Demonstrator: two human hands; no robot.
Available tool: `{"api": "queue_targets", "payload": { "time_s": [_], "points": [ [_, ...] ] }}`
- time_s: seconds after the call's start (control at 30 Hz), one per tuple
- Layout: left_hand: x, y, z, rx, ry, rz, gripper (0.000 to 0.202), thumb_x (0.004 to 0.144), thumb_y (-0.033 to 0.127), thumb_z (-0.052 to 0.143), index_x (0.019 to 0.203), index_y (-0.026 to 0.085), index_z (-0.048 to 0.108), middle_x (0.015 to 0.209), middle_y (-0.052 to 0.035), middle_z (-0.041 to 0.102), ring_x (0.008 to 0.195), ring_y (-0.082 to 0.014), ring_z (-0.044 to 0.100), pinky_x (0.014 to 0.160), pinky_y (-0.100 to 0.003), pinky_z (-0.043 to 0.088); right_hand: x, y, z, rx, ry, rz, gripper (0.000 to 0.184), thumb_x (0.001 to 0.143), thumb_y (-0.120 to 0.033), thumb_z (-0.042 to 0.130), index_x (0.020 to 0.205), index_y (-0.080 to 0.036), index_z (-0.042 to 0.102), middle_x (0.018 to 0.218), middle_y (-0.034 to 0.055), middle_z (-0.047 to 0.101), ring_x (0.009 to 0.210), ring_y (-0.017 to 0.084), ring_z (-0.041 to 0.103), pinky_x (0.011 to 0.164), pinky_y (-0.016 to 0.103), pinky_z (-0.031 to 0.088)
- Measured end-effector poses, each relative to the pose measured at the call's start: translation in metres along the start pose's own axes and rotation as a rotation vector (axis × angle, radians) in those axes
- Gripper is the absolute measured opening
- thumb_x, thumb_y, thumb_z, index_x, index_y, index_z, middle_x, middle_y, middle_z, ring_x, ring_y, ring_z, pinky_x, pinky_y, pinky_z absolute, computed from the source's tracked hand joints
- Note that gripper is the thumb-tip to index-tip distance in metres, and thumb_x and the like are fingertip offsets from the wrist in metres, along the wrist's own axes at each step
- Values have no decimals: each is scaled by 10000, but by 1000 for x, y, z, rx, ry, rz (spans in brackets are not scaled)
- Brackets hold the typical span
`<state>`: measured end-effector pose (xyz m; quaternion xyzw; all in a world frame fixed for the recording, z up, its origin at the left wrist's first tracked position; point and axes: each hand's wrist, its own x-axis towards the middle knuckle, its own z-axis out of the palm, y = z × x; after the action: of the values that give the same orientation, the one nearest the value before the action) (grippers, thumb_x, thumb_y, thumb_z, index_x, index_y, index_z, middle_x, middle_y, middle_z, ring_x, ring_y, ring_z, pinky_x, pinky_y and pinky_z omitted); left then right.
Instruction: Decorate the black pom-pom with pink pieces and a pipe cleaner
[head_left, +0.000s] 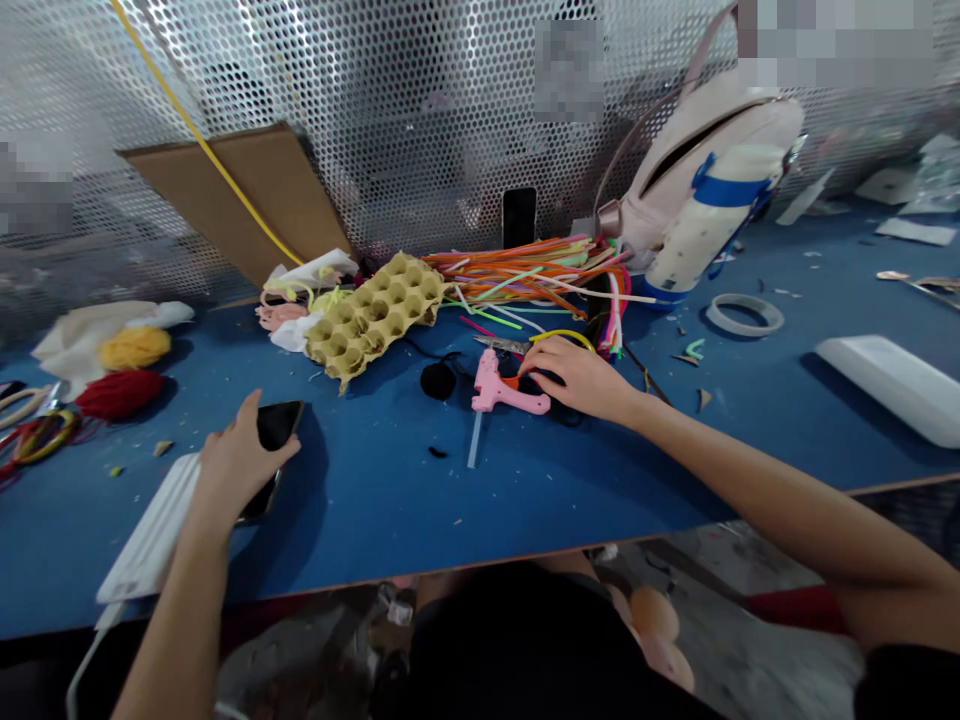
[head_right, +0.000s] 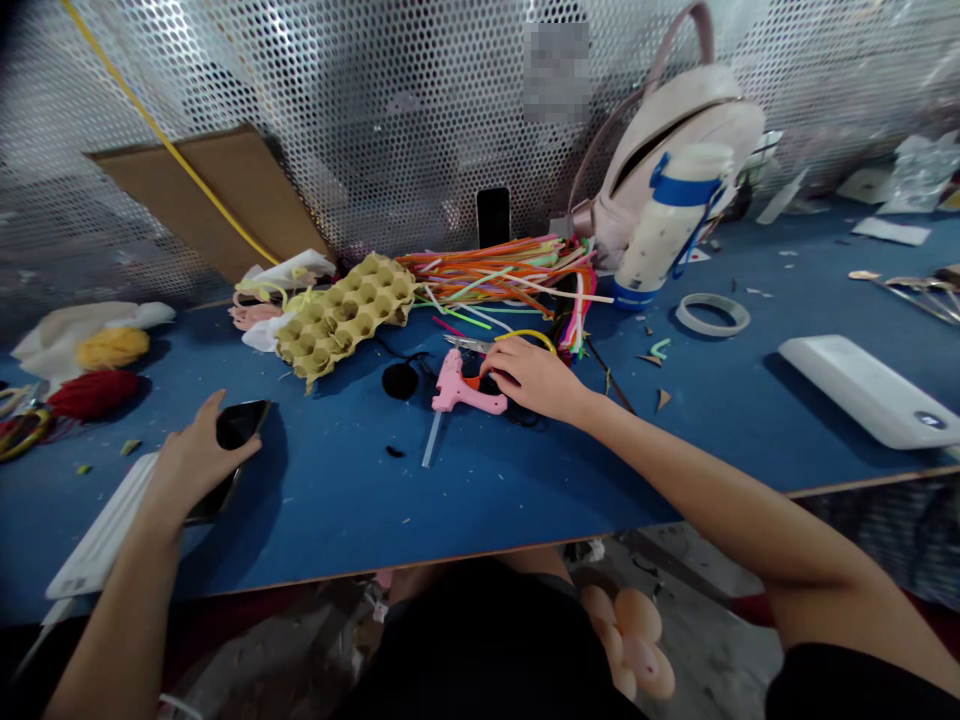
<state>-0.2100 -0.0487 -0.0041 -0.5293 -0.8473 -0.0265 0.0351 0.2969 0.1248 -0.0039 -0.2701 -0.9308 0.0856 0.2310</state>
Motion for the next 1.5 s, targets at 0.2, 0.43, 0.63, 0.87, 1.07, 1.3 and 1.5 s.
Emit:
{"api": "queue_targets", "payload": {
  "time_s": [0.2,0.43,0.63,0.87,1.07,1.3,1.5],
  "points": [
    [6,-15,3,-219,41,102,1052,816,532,750,1704,295,238,1442,-176,686,1184,-534,720,980,-668,550,0,-2,-2,12,-3,0,255,1057,-220,486,1136,-226,728,1198,87,715,1199,261,646,1068,480,535],
    [3,-6,9,-262,56,113,1139,839,544,725,1728,229,88,1491,-232,636,1309,-510,660,1118,-672,452,2,-1,-2,13,7,-7,266,1051,-224,485,1137,-232,737,1205,97,718,1194,266,649,1066,499,536],
    [-7,35,2,-110,52,241,988,910,534,620,1705,139,187,1552,-285,538,1407,-502,561,1163,-634,430,5,-2,-7,13,77,-9,270,1047,-216,486,1132,-228,741,1189,92,725,1162,257,658,1052,481,535],
    [-14,77,-12,12,92,175,921,941,618,597,1691,182,288,1654,-337,376,1329,-576,587,1056,-706,501,13,-66,-10,323,36,-140,246,1030,-198,511,1111,-250,737,1179,70,749,1173,233,671,1105,477,520],
    [1,79,-28,9,56,89,933,982,739,447,1693,164,258,1686,-367,289,1204,-603,664,918,-744,549,56,-158,55,1072,-341,79,576,931,-349,724,1455,-236,513,1521,148,580,1441,275,578,1105,462,575],
    [22,47,-33,-621,205,123,648,957,630,472,1580,451,451,1654,22,495,1257,-388,668,1098,-662,498,161,-197,150,877,-170,232,1238,693,-361,941,1690,-253,215,1760,194,263,1679,373,169,1345,588,258],
    [20,52,-22,-731,259,91,533,920,518,523,1442,442,596,1493,43,603,1276,-319,629,1111,-590,516,186,-203,167,713,-238,219,1507,584,-534,966,1723,-126,67,1792,283,85,1689,421,81,1363,560,187]
  ]
}}
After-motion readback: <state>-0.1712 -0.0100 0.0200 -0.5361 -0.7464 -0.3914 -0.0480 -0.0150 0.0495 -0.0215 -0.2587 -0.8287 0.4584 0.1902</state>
